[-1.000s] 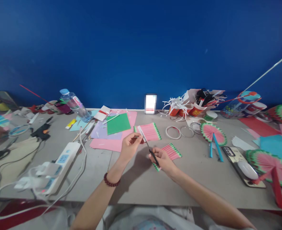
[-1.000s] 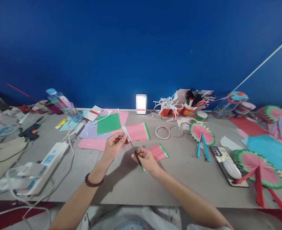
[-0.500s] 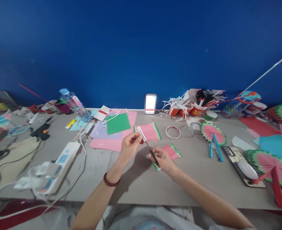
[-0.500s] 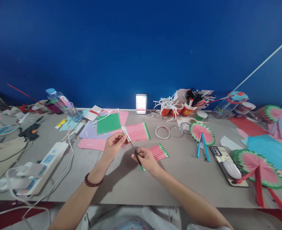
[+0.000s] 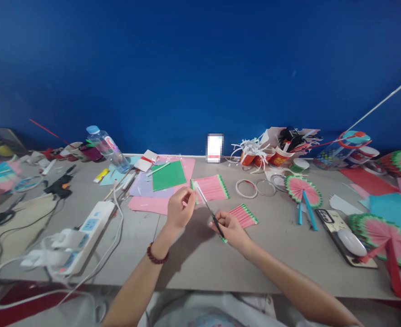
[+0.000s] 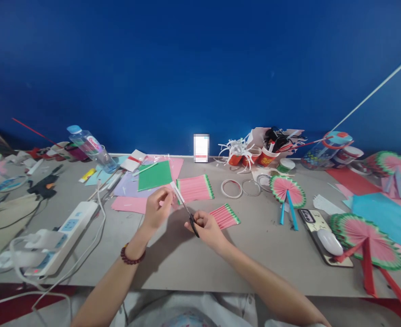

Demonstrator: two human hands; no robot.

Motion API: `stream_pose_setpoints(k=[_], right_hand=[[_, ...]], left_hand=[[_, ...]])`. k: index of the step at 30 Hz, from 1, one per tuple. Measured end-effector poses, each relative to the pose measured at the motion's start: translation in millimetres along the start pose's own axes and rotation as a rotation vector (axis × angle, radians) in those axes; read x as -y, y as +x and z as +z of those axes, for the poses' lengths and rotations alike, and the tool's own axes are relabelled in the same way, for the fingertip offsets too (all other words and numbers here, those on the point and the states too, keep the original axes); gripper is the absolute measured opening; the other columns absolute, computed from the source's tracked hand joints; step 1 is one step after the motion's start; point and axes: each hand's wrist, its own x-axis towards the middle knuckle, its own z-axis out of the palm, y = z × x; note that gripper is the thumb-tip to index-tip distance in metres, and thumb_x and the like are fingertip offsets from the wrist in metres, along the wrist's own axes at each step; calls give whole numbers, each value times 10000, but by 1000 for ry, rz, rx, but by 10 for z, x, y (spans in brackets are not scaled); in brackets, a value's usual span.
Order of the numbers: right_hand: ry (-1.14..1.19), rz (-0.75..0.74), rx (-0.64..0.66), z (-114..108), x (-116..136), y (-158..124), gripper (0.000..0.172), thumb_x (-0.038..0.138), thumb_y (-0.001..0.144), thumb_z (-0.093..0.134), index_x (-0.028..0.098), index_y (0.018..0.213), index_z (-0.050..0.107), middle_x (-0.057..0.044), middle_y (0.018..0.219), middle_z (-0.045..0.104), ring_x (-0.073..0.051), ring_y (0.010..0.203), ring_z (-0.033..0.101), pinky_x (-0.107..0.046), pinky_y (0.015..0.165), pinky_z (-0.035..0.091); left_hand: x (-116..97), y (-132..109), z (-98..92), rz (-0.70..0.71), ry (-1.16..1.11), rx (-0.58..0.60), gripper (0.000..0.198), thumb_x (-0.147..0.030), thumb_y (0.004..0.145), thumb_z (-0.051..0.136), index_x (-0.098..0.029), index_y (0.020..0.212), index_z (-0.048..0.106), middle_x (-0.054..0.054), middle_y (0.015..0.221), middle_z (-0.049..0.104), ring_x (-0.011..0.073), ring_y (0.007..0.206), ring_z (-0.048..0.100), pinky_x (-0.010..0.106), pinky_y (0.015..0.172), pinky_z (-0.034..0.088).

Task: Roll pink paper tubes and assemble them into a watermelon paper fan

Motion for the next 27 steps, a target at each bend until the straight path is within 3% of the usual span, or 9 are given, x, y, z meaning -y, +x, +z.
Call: stream_pose_setpoints(k=[3, 12, 16, 22, 27], right_hand=[[-17, 14, 27, 9, -6, -8, 465, 523, 631, 725, 196, 638, 393, 103, 469, 315, -39, 443, 203, -206, 428, 124], [20, 18, 95, 21, 2, -24, 455, 473, 653, 733, 198, 645, 370, 103, 496, 286, -41, 457, 190, -211, 433, 114], [71, 4, 161, 23, 52, -56, 419, 493, 709, 684, 197, 688, 388, 96, 527, 312, -43, 461, 215, -206, 431, 143], [82, 137, 171, -37, -14, -36, 388, 567, 787, 554, 200, 758, 430, 89, 478, 396, -42, 385, 261, -200, 392, 140], [189, 6, 181, -51, -62, -13, 375, 537, 779, 588, 197, 771, 430, 95, 489, 372, -45, 407, 261, -197, 398, 180]], left_hand=[[10, 34, -22, -15, -136, 80, 233, -350, 833, 534, -177, 681, 573, 10, 659, 550, 125, 601, 519, 231, 594, 412], [41, 14, 13, -72, -236, 100, 239, -366, 840, 546, -177, 694, 531, -14, 634, 491, 102, 582, 492, 222, 581, 407], [12, -14, 28, -37, -245, 69, 265, -379, 855, 530, -178, 683, 516, -17, 616, 489, 101, 572, 481, 226, 576, 396], [-25, 21, -4, 17, -338, -45, 271, -370, 858, 538, -177, 668, 520, -20, 598, 504, 100, 553, 494, 234, 579, 406], [27, 76, -17, -55, -360, -3, 289, -394, 833, 574, -165, 661, 532, -23, 564, 503, 96, 529, 487, 228, 556, 401]])
